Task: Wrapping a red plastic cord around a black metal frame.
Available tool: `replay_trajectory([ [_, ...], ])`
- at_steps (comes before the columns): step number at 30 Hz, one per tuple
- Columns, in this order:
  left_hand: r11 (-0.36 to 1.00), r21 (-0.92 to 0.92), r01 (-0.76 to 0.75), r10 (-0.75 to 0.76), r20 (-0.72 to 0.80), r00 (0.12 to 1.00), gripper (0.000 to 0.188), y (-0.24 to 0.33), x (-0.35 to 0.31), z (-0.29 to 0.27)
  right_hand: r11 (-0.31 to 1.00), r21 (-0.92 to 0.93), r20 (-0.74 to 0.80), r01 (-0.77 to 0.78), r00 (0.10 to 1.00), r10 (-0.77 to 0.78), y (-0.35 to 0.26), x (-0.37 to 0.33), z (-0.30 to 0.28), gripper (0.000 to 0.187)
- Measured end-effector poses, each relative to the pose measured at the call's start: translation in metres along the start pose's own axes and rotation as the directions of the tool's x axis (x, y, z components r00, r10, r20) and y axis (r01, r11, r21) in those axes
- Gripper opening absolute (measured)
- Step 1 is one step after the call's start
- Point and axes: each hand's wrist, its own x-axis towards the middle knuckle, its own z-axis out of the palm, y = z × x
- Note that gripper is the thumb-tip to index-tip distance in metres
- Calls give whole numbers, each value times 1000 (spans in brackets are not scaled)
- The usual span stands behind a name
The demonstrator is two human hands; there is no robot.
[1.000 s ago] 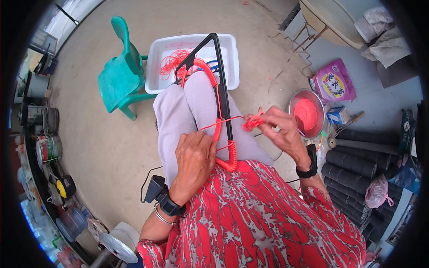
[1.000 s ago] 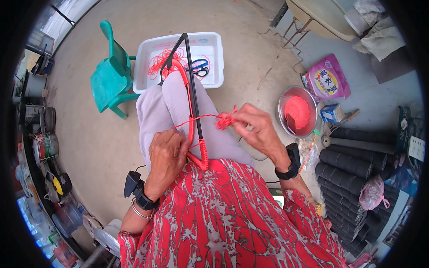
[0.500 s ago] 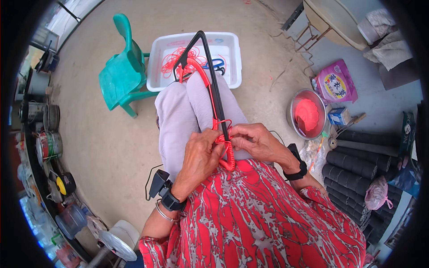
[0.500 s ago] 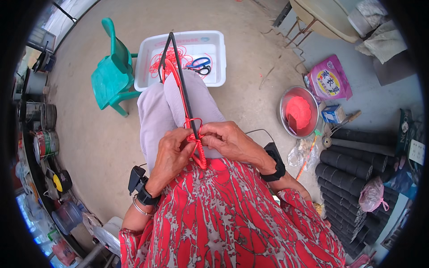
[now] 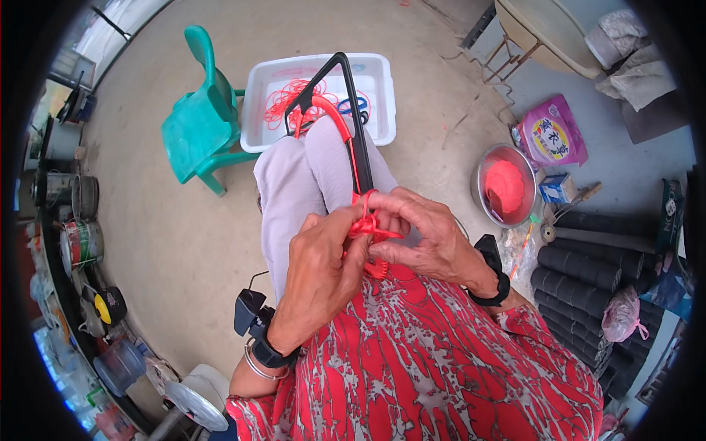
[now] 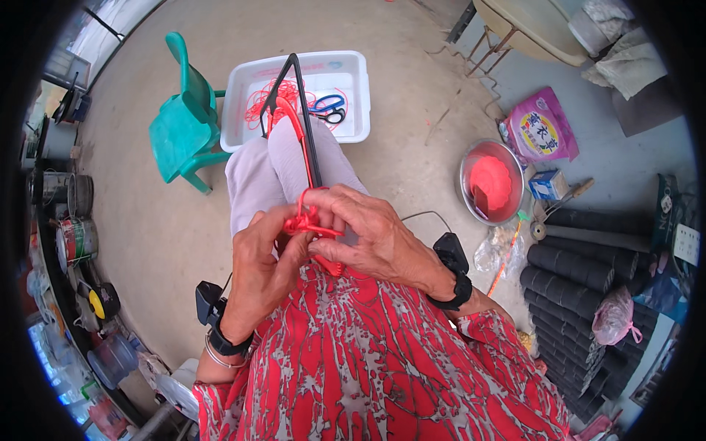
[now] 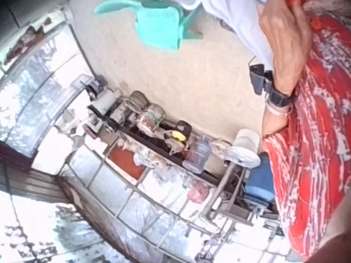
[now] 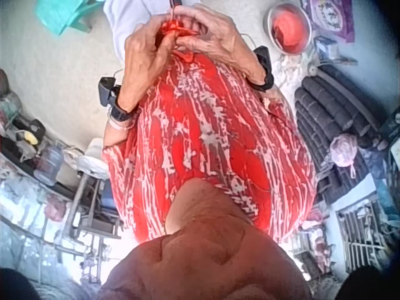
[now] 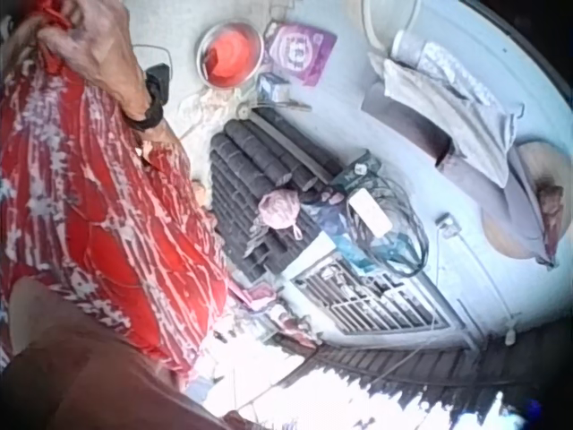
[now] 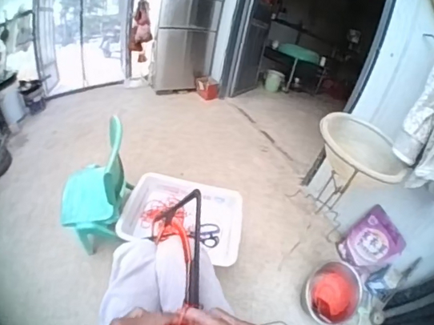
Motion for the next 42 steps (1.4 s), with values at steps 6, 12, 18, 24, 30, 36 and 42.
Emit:
replay_trajectory([
  [6,971,-207,115,-113,19,993,49,7,1,7,912,360,-107,-196,963,249,-2,-9,8,53],
  [12,997,-74,18,-14,62,998,66,4,1,14,890,398,-26,-222,967,252,14,-9,8,36],
  [18,886,-447,-122,1,-263,965,59,0,3,10,574,817,-224,-49,891,394,14,-2,-21,18],
  [24,515,-778,360,-621,-48,783,28,-53,-40,31,-15,1000,-16,23,941,338,33,-37,-95,18],
  [30,166,-860,482,-498,349,794,40,-45,-28,56,517,842,-129,-152,874,468,38,-78,-137,15],
  [36,-28,-823,567,-149,565,812,50,-59,-16,60,855,-131,-239,-503,853,465,51,-104,-91,26],
  [42,-178,-848,500,-153,526,837,45,-60,-16,50,723,-202,-89,-661,747,659,50,-115,-84,28],
])
